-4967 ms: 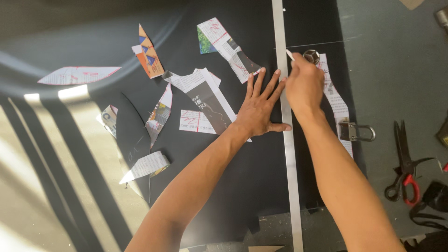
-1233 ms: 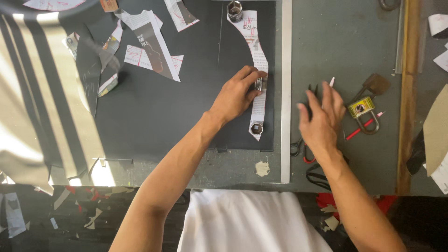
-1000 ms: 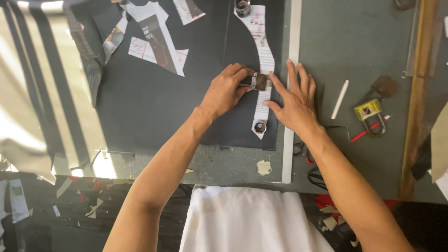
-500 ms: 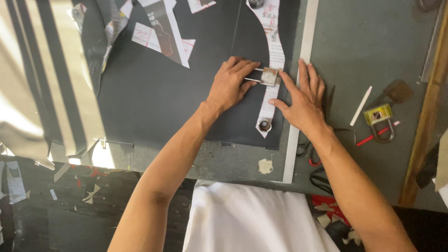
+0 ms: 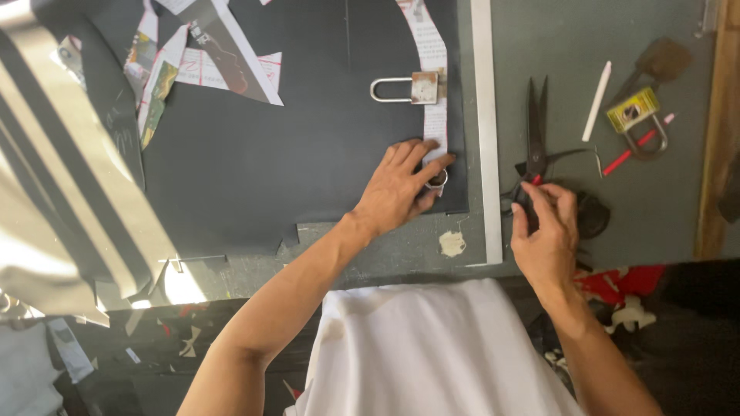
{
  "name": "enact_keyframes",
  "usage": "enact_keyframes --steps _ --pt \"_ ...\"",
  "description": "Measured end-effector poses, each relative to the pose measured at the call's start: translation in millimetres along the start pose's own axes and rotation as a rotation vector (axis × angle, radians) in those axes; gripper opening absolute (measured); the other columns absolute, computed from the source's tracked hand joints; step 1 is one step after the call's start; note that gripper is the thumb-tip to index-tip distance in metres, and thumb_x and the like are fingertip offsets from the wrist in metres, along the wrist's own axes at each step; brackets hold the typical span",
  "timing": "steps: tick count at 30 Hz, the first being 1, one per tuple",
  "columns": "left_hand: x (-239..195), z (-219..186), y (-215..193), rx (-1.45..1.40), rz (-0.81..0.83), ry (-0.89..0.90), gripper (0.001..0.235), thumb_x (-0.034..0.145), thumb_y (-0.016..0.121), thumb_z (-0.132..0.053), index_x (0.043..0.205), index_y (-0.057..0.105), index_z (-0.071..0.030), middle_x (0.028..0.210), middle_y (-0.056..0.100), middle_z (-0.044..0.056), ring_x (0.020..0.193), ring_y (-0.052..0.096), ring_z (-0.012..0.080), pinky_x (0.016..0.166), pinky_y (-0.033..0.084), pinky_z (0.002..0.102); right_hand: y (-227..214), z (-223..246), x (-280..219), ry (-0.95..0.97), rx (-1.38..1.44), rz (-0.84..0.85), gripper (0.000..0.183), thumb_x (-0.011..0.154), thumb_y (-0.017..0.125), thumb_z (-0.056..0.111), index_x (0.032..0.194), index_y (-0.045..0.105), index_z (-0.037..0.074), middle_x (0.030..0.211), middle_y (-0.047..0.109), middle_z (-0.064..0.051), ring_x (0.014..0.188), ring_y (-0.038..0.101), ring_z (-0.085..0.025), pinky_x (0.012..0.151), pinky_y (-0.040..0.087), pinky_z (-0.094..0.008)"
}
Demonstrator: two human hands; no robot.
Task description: The person places a paper template on a black sheet, secures it with metal weights and a padlock, then uses a ruler and marker to draw a cutting line. They cut along the line with scissors, remove the template, and trim the cut piece to refine its shape.
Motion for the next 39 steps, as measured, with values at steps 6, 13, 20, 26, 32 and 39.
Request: enact_keyframes --steps 6,13,20,26,32,39 --pt "2.6 7.8 3.5 -0.026 0.025 -0.007 0.046 0.079 0.084 -0.02 0.12 0.063 -0.015 0.134 0.053 0.011 0.125 0.048 0.0327 0.104 0.039 0.047 15.5 -14.8 -2.6 0.221 0.027 0.103 0.061 0.093 0.073 -0.003 0.15 0.054 0.003 0.103 0.063 -0.013 0.081 0.068 -0.024 0.075 0.057 -0.036" --pt "1.9 15.3 8.1 -0.07 -0.007 -0.02 0.049 0.075 0.088 -0.019 0.117 0.062 -0.013 0.136 0.052 0.008 0.125 0.048 0.0305 0.105 0.039 0.047 15.7 -34.7 4.8 0.326 0.05 0.114 0.081 0.088 0.072 -0.003 0.163 0.043 0.006 0.098 0.069 -0.013 0.081 0.067 -0.024 0.076 0.057 -0.035" --pt "6.0 18.0 9.2 -0.052 0.01 -0.018 0.051 0.073 0.089 -0.021 0.115 0.062 -0.01 0.133 0.052 0.008 0.125 0.047 0.0308 0.104 0.039 0.047 16.1 -30.6 -1.3 0.413 0.016 0.117 0.087 0.085 0.078 0.0 0.162 0.037 0.003 0.099 0.07 -0.015 0.083 0.07 -0.025 0.076 0.057 -0.036" --pt "4.0 20.2 13.6 -0.052 0.022 -0.003 0.05 0.075 0.088 -0.023 0.116 0.062 -0.011 0.133 0.052 0.008 0.126 0.047 0.0305 0.105 0.038 0.047 13.8 -24.0 0.6 0.323 -0.166 0.102 0.083 0.087 0.073 -0.006 0.162 0.04 0.002 0.099 0.07 -0.018 0.086 0.069 -0.027 0.079 0.057 -0.038" --pt "0.2 19.2 13.7 -0.058 -0.024 0.013 0.051 0.077 0.086 -0.023 0.119 0.062 -0.01 0.136 0.051 0.008 0.127 0.047 0.0305 0.107 0.038 0.047 -0.5 -26.9 -21.1 0.636 0.687 0.086 0.083 0.085 0.059 -0.009 0.163 0.042 0.01 0.108 0.074 -0.004 0.093 0.065 -0.009 0.078 0.051 -0.025" --pt "-3.9 19.5 10.5 -0.087 -0.044 0.009 0.049 0.08 0.085 -0.023 0.121 0.062 -0.008 0.136 0.051 0.008 0.129 0.047 0.0303 0.11 0.037 0.047 61.4 6.9 -153.6 0.865 0.617 0.321 0.051 0.072 0.083 0.011 0.121 0.072 0.008 0.086 0.075 -0.004 0.072 0.068 -0.014 0.063 0.059 -0.029"
Point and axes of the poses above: each hand's wrist, its own x-axis towards the middle knuckle, its own y-axis out of the palm, z = x × y, the point moved 9 cm from there along x, towards the middle knuckle
